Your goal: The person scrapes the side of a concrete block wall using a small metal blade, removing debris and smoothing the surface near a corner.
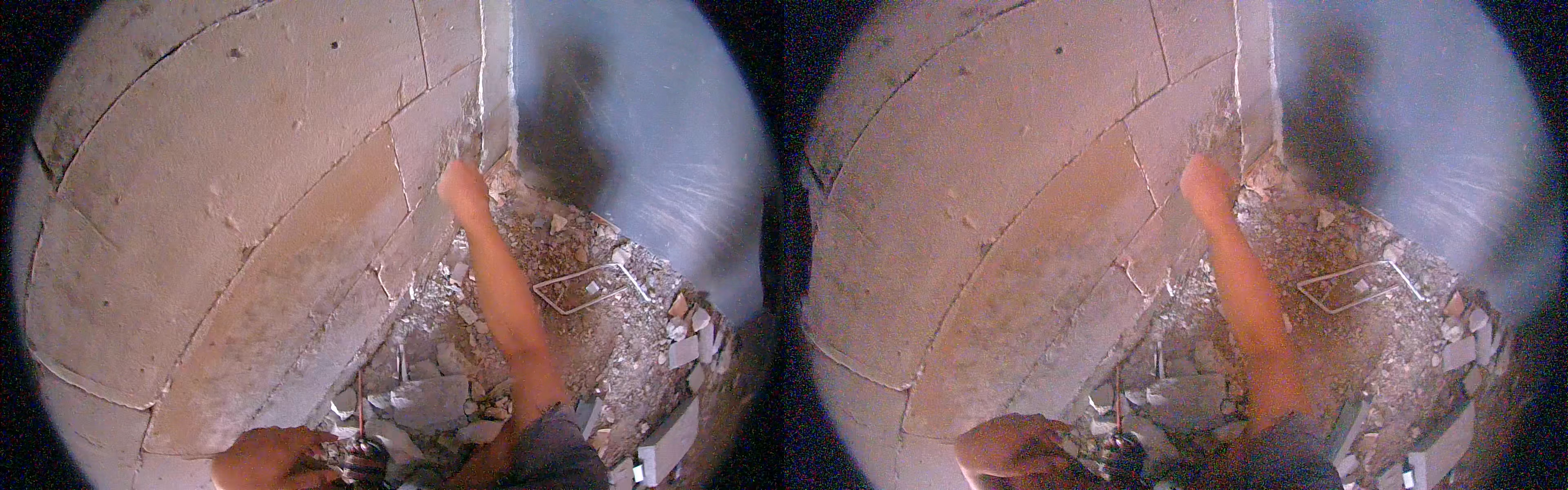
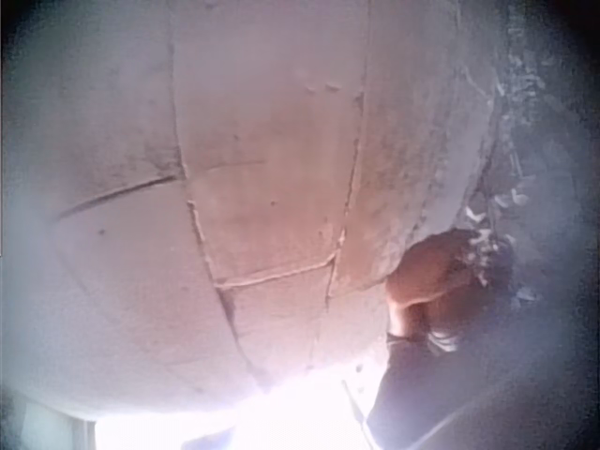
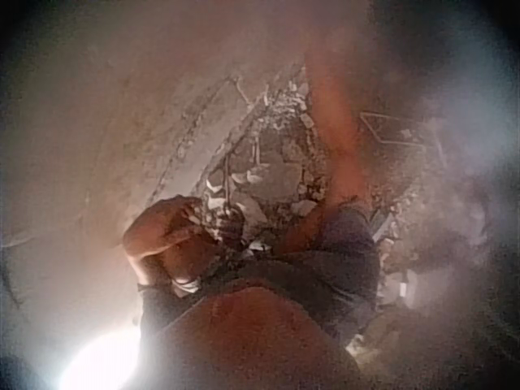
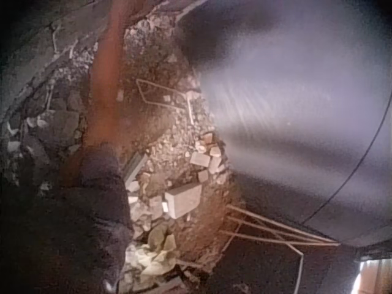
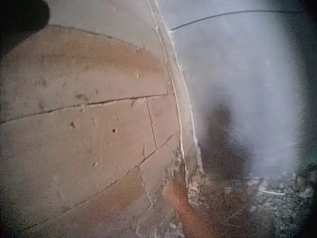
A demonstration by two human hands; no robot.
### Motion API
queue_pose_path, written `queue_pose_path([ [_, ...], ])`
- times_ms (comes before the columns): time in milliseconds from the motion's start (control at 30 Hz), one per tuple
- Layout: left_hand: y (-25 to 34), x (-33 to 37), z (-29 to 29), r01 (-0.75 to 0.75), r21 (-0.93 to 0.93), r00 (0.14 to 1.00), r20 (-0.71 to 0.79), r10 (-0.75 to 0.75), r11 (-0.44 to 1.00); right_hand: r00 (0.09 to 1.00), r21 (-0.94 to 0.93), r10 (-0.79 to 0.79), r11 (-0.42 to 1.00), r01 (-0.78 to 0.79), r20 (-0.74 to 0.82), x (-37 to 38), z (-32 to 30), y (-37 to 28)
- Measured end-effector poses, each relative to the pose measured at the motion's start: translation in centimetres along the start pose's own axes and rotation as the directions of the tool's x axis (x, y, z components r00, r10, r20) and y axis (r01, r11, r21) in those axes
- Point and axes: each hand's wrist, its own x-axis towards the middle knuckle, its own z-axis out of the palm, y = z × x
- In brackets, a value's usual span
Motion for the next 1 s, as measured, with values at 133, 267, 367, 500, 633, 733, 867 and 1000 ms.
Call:
queue_pose_path([
  [133,2.9,-1.5,0.2,0.165,0.093,0.977,-0.150,-0.150,0.982,0.998,-0.017,0.057,0.998,-0.056,0.033,-0.2,0.1,1.6],
  [267,3.1,-1.7,-0.1,0.119,0.091,0.980,-0.173,-0.102,0.989,1.000,-0.002,0.021,1.000,-0.021,0.015,-2.2,-6.2,-1.9],
  [367,2.0,-1.7,0.2,0.130,0.058,0.976,-0.183,-0.118,0.990,1.000,0.090,-0.018,0.996,0.017,0.020,-3.2,-8.6,-4.0],
  [500,1.7,-0.6,-1.2,0.112,0.090,0.991,0.070,-0.118,0.990,0.990,-0.013,-0.124,0.992,0.125,0.064,0.1,-4.5,-1.4],
  [633,1.2,-1.4,-0.1,-0.030,-0.030,0.986,-0.162,0.025,0.999,0.998,0.074,0.055,0.996,-0.053,-0.026,0.5,-3.3,-0.6],
  [733,2.5,-1.6,-0.6,0.100,0.084,0.992,-0.084,-0.093,0.991,0.998,0.067,0.025,0.997,-0.022,-0.051,-0.7,-5.3,0.3],
  [867,2.7,-1.4,-0.7,-0.001,0.077,0.986,-0.167,0.014,0.997,0.999,0.099,-0.008,0.995,0.013,-0.047,-1.8,-8.9,-1.0],
  [1000,1.4,-1.1,0.0,-0.006,0.059,0.989,-0.147,0.014,0.998,0.999,0.108,0.018,0.994,-0.022,0.034,0.4,-6.1,-0.3],
])
